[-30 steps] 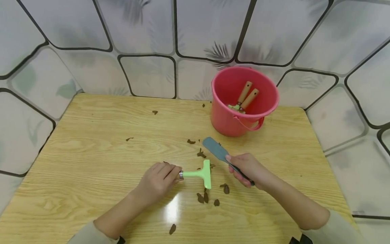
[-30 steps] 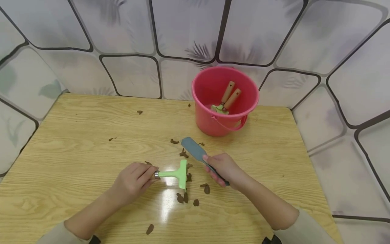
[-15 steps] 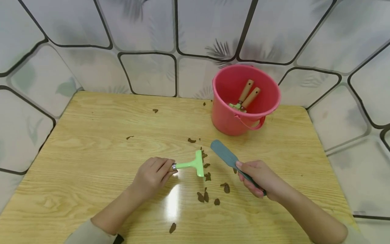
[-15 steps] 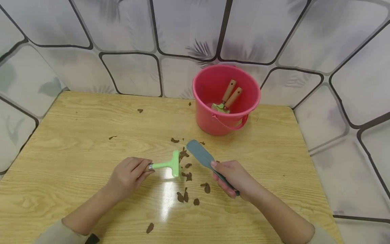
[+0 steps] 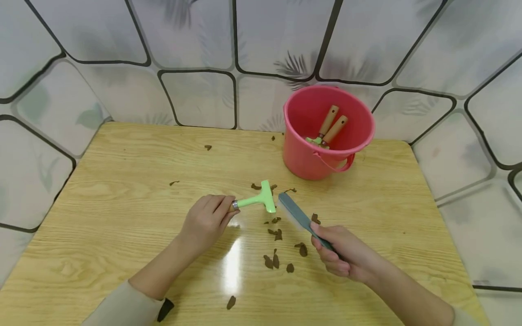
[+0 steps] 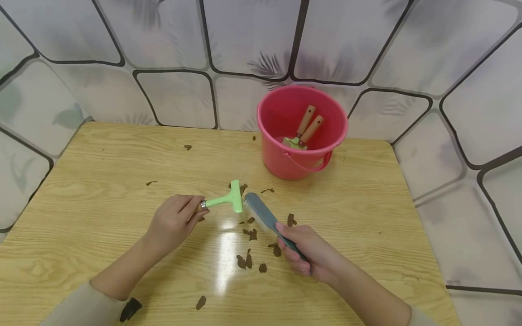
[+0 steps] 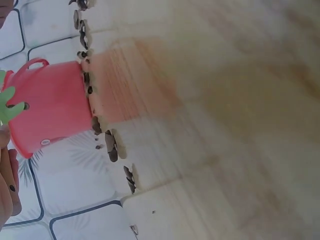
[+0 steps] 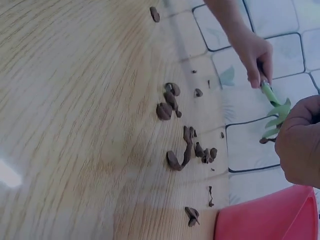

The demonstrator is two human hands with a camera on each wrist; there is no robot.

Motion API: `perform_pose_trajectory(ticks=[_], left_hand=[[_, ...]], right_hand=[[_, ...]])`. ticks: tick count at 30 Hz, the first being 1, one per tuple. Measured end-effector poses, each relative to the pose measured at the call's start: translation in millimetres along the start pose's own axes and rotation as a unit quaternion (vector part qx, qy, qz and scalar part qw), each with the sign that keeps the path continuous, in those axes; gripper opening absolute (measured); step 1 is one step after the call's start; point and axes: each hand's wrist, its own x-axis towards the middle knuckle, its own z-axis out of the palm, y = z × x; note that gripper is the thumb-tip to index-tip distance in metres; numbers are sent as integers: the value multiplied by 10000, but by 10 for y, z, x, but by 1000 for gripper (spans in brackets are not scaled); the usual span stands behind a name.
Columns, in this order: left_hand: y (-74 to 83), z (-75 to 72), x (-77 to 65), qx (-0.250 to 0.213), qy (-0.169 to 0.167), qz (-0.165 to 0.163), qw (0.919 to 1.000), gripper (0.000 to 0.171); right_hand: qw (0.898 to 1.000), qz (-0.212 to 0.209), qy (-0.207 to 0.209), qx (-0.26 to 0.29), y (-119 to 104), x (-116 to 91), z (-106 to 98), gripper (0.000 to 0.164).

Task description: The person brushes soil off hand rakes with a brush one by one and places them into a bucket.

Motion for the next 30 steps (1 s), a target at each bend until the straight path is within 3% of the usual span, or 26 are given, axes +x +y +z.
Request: perform_pose_trajectory(ticks=[10,18,21,24,26,30], left_hand=[[30,59,92,311,39,305,9990,36],[31,66,57,113,248,423,9987,37],[66,78,38,29,488,860,9951,34],[127,104,44,-71,655,1292,9894,27],[147,99,56,-91,685,1386,9879,26],[110,53,42,-204,720,1068,9915,31]], right_hand=[[9964,-30,-333,779,26,130,4,39],[9894,-4,-363,1404,97,320,33,40],[9743,198,-415,2206,79,455,40,45],[9486,358,-319,3128,4,592,-11,50],[9365,359,-293,3476,-78,654,-60,51],[9371,197,-439,3458,-194,639,-146,52]])
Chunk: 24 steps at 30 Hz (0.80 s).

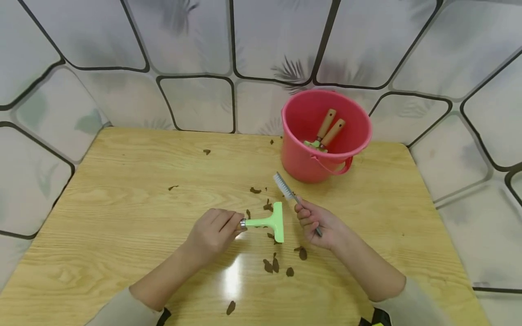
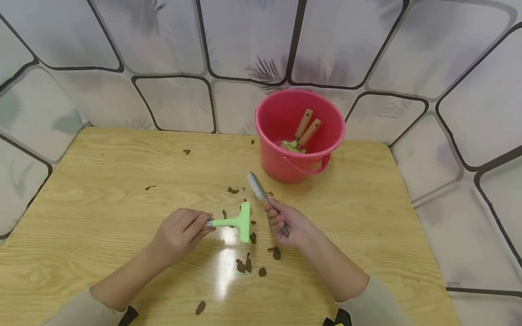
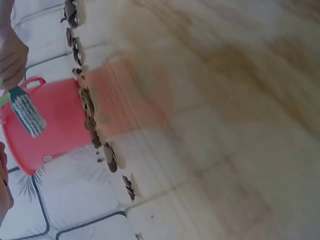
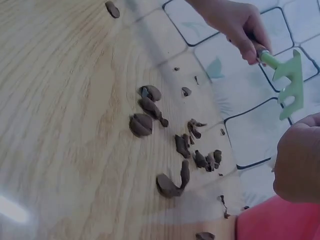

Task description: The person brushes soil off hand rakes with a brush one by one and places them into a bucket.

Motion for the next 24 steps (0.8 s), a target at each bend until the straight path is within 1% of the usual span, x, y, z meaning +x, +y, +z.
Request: perform_pose_trajectory(ticks=[3,5,9,14,16,20,24], left_hand=[[-39,-47,-53,-105,15,-285,9995,34],[-67,-78,-85,-106,-9,-414,9991,34],[-120,-119,-130,4,-36,-518,9987,34],[-189,-140,-135,77,-27,-685,9976,34],[-211,-145,-129,149,-87,-773,9969,34],[-236,-144,-121,320,-352,-962,9942,36],[-257,-107,-122,351,-499,-1149,9915,38]], right_hand=[[9996,39,-172,-208,-18,-80,-16,50],[9992,113,-262,-295,-1,-130,-31,47],[9979,271,-442,-398,71,-227,-89,40],[9937,351,-981,-417,169,-325,-154,39],[9917,373,-1175,-357,205,-351,-161,39],[9879,459,-1473,-132,291,-373,-139,42],[9835,452,-1749,52,403,-347,-103,43]])
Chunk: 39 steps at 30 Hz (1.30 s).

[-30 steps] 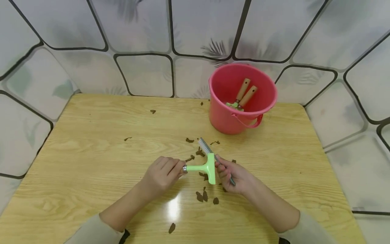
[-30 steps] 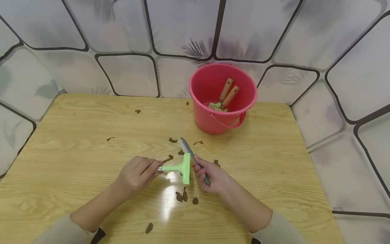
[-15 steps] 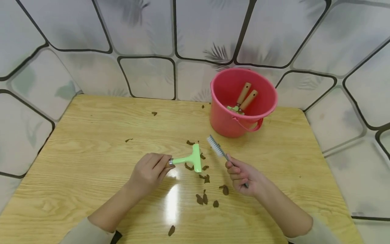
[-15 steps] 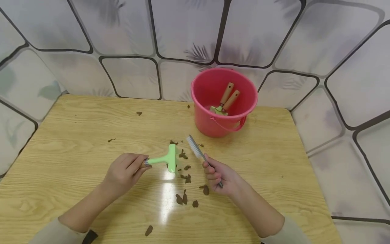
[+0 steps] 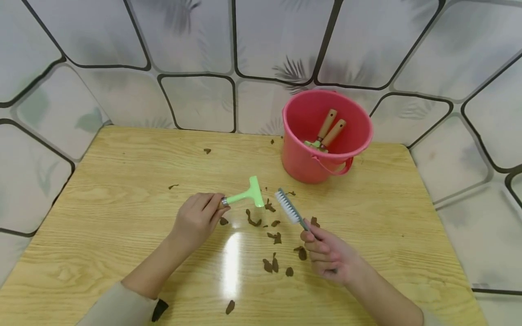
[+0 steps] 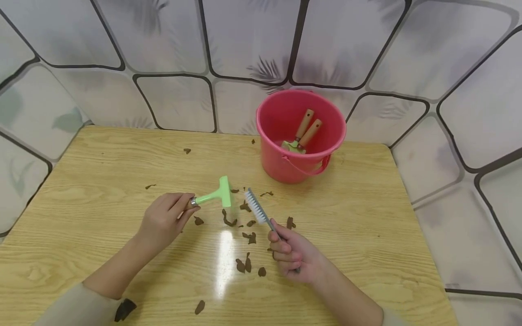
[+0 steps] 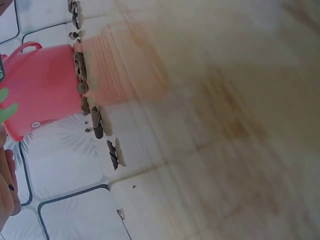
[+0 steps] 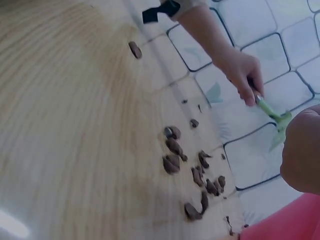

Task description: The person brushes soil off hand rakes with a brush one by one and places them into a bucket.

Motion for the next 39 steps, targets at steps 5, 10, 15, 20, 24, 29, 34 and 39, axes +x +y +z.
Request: perform_pose_trajectory(ticks=[5,10,15,20,24,29,34,39], left_hand=[[-9,89,20,2,-29,-123,9999,36],[44,137,80,189,-5,-94,9998,36],[134,119,143,511,-126,53,9986,38],[205,102,174,628,-23,342,9974,34],[261,103,133,383,25,504,9980,32],[305,100,83,35,276,670,9974,29],[307,87,86,-210,615,918,9937,29],[305,56,93,-296,720,1574,9845,27]], right_hand=[[9993,-266,-214,128,130,103,-23,44],[9979,-530,-278,249,221,188,-35,45],[9966,-771,-245,142,262,270,-6,49],[9946,-1023,-155,18,244,313,27,56],[9943,-1051,-143,110,228,318,40,59],[9941,-1051,-165,199,221,322,55,58],[9953,-950,-137,116,178,326,79,61],[9949,-929,-33,-381,19,332,81,52]])
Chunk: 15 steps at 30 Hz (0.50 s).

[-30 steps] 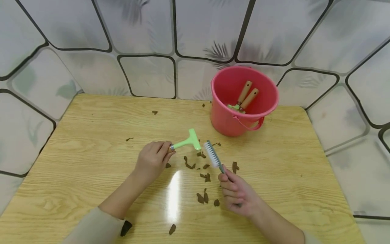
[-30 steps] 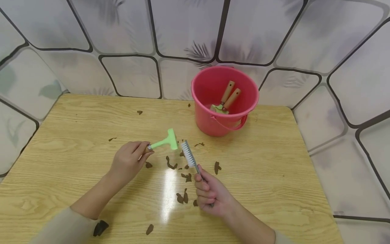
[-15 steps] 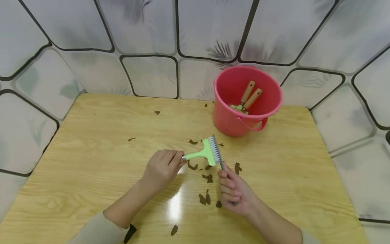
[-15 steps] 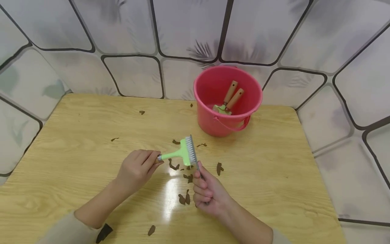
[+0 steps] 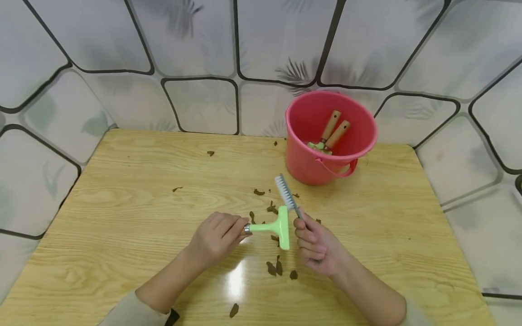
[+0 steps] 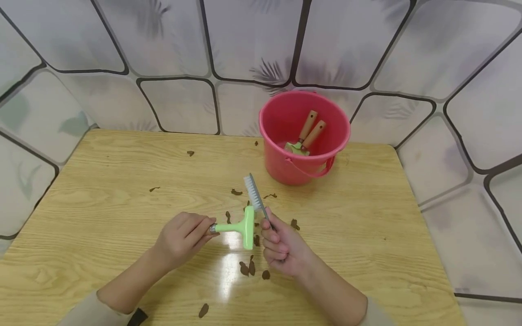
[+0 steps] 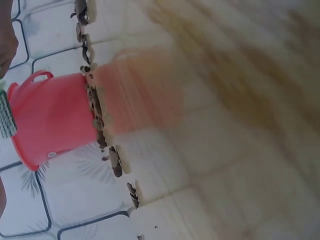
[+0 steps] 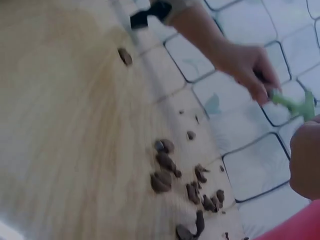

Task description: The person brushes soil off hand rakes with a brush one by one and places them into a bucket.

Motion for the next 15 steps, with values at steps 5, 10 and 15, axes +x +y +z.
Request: perform_pose_trajectory(ticks=[5,10,15], left_hand=[[30,-58,34,25,-296,808,9963,25],[32,-108,94,135,-374,750,9964,25],[31,-102,75,224,-475,701,9962,26]], right_hand=[[9972,-32,256,-701,-138,27,-22,48],[9923,21,625,-1071,-178,-7,-49,53],[9805,-80,999,-1692,-183,-63,-57,48]])
